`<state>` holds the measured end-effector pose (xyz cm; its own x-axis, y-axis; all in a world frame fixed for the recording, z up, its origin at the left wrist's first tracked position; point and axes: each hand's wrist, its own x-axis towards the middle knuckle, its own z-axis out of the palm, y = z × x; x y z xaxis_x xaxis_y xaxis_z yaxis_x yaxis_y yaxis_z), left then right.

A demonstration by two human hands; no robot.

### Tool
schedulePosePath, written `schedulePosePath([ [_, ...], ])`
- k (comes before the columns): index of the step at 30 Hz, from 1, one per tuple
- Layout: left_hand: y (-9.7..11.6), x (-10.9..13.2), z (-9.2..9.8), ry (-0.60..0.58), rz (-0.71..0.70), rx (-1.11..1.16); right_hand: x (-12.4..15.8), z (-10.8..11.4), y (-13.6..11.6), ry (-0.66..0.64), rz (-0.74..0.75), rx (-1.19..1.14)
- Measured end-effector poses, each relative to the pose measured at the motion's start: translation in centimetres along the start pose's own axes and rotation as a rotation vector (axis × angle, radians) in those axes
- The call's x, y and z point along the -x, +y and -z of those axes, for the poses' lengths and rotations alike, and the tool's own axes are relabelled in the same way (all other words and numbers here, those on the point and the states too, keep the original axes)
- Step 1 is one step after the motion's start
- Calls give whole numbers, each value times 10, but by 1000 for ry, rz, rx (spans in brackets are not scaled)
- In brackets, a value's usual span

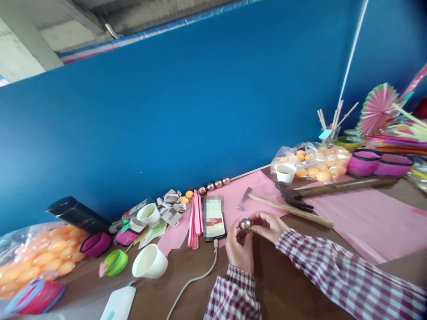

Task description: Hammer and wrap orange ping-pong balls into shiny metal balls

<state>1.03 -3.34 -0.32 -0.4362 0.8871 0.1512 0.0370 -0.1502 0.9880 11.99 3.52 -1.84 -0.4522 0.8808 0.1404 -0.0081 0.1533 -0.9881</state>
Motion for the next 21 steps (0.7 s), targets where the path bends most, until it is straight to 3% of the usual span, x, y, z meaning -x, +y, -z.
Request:
schedulePosePath([
  [21,-5,3,-1,26,-90,-113,-1,3,4,-34,14,82],
])
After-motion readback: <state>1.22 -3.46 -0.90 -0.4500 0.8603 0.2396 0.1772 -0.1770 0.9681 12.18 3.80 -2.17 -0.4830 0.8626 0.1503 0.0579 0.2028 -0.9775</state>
